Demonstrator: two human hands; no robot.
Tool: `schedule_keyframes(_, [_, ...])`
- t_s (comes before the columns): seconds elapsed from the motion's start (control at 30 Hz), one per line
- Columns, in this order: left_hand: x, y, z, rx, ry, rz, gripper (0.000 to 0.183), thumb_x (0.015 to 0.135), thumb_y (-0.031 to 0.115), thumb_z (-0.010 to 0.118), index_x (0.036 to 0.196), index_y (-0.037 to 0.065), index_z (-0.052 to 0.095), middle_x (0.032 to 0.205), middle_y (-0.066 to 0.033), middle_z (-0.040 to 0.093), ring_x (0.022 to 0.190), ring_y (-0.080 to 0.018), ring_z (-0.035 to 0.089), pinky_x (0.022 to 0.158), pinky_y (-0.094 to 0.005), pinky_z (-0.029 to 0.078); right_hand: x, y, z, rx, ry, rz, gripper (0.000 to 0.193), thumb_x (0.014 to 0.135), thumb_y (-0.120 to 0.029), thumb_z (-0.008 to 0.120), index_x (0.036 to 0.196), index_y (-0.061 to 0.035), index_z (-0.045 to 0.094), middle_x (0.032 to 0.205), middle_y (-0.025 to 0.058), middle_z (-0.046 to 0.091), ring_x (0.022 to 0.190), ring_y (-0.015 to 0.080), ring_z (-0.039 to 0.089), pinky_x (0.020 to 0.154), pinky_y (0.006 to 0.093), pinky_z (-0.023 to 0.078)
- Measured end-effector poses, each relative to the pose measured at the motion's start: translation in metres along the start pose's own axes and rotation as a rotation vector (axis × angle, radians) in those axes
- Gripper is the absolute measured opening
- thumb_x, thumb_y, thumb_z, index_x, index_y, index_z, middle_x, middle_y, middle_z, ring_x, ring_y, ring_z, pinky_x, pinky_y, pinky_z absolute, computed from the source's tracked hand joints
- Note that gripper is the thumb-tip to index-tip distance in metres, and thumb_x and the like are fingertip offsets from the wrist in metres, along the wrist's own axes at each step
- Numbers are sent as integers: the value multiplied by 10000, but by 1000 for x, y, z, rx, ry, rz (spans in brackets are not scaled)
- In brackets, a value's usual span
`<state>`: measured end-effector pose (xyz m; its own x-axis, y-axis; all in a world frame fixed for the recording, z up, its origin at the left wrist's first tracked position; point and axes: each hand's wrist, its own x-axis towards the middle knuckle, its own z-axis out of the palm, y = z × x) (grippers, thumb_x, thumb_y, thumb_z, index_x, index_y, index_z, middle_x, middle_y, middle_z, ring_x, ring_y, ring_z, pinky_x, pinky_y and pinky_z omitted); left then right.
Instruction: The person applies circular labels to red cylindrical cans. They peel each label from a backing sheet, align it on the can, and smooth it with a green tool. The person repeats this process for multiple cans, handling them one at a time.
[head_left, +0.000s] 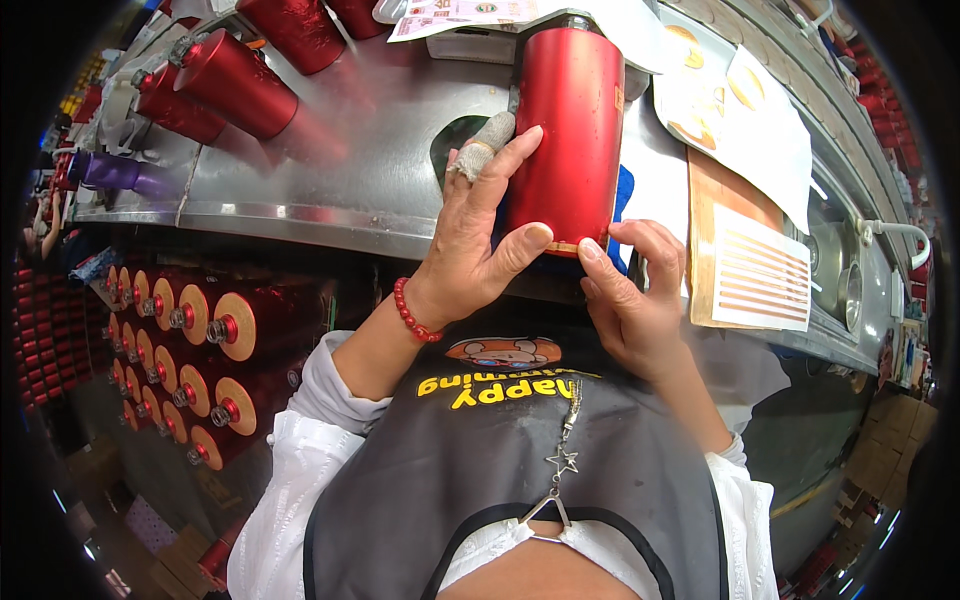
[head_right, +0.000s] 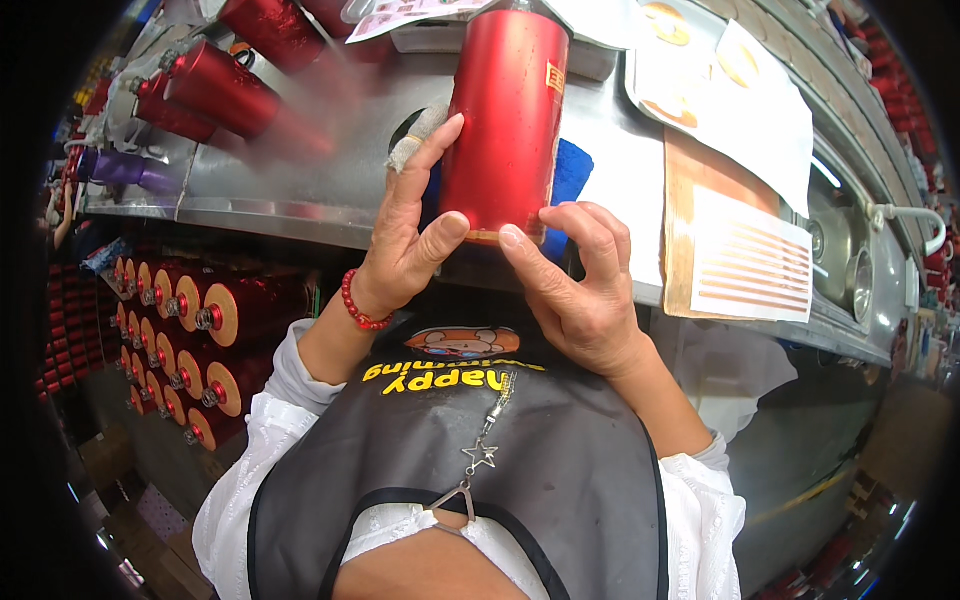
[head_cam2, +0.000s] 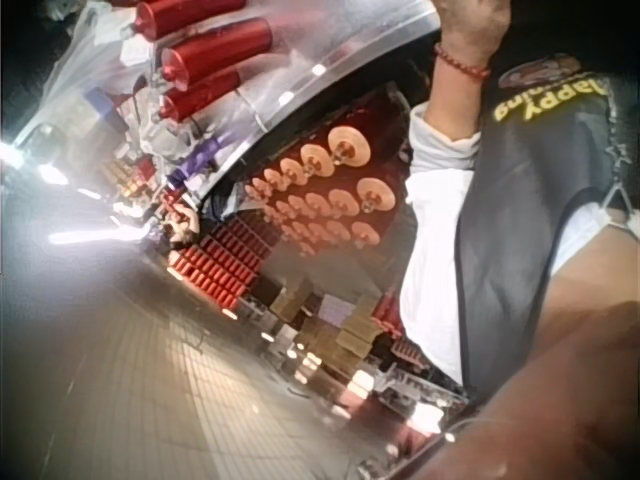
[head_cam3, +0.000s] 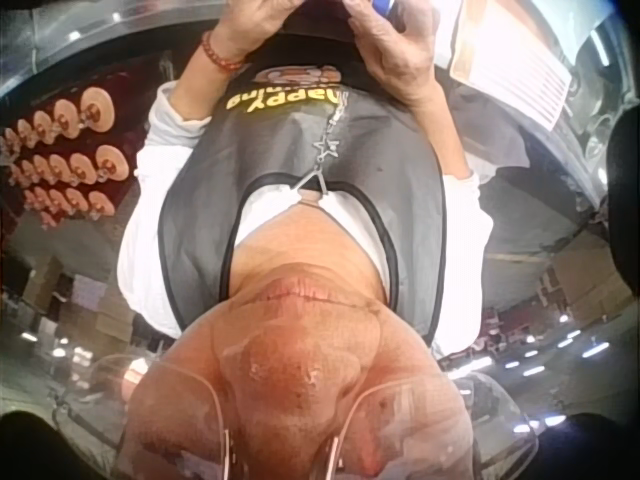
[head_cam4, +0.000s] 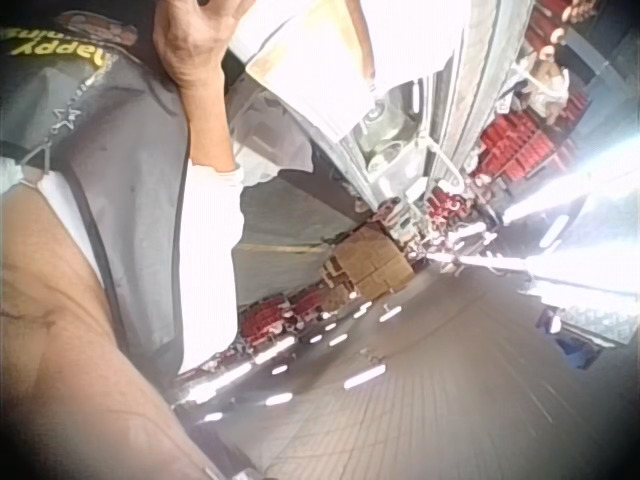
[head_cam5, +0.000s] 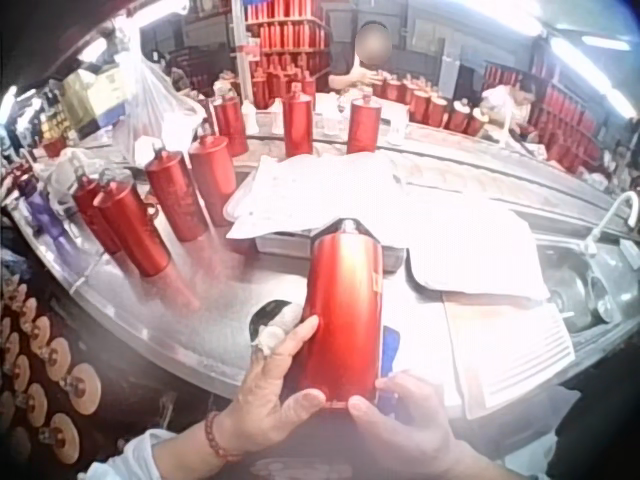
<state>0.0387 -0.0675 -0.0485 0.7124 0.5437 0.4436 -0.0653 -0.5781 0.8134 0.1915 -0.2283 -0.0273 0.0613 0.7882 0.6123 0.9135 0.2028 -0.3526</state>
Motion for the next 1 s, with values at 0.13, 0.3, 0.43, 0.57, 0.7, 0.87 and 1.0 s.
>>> schedule_keyframes(0.13, [1,3,0,-10,-10,-22,758,955,536,578,1519,73,373,1506,-157,434,1426,-355,344,1193,-560,53,0,1,1,5,9,-2,616,651,83,752,1222,-142,702,1199,118,542,1084,313,543,930,403,464])
schedule_keyframes(0.3, [2,5,1,-3,2,-17,744,954,512,597,1506,62,385,1492,-160,447,1411,-348,361,1196,-530,95,1,0,2,11,24,-4,607,657,80,760,1219,-141,704,1194,114,542,1076,310,549,927,399,463])
schedule_keyframes(0.43, [2,1,1,-94,-4,-7,735,956,480,615,1499,39,390,1484,-178,438,1386,-341,375,1182,-462,182,1,-1,2,9,20,0,604,660,79,763,1219,-141,704,1196,113,541,1068,308,554,927,400,461])
schedule_keyframes(0.57, [1,-3,0,-113,-13,-7,738,950,457,636,1499,30,388,1483,-187,422,1376,-339,371,1171,-437,216,1,-1,1,5,10,6,601,663,80,762,1219,-140,704,1199,115,539,1069,310,553,929,400,460])
schedule_keyframes(0.7, [3,-1,0,-91,-8,21,744,945,448,648,1500,28,386,1472,-185,427,1371,-341,372,1168,-436,221,0,0,2,10,15,6,597,664,78,761,1218,-139,705,1202,116,538,1071,313,551,931,402,458])
schedule_keyframes(0.87, [2,-1,-1,-140,-27,8,750,952,439,641,1510,18,367,1500,-188,402,1394,-336,353,1176,-427,216,0,0,3,25,30,5,593,664,80,758,1214,-136,708,1200,117,537,1075,316,549,930,403,458])
schedule_keyframes(1.0, [0,-4,-1,-175,-39,-21,765,957,435,635,1521,11,341,1522,-190,376,1411,-333,337,1183,-423,206,0,0,2,31,12,9,594,663,86,755,1212,-136,709,1201,119,532,1079,318,544,922,401,463])
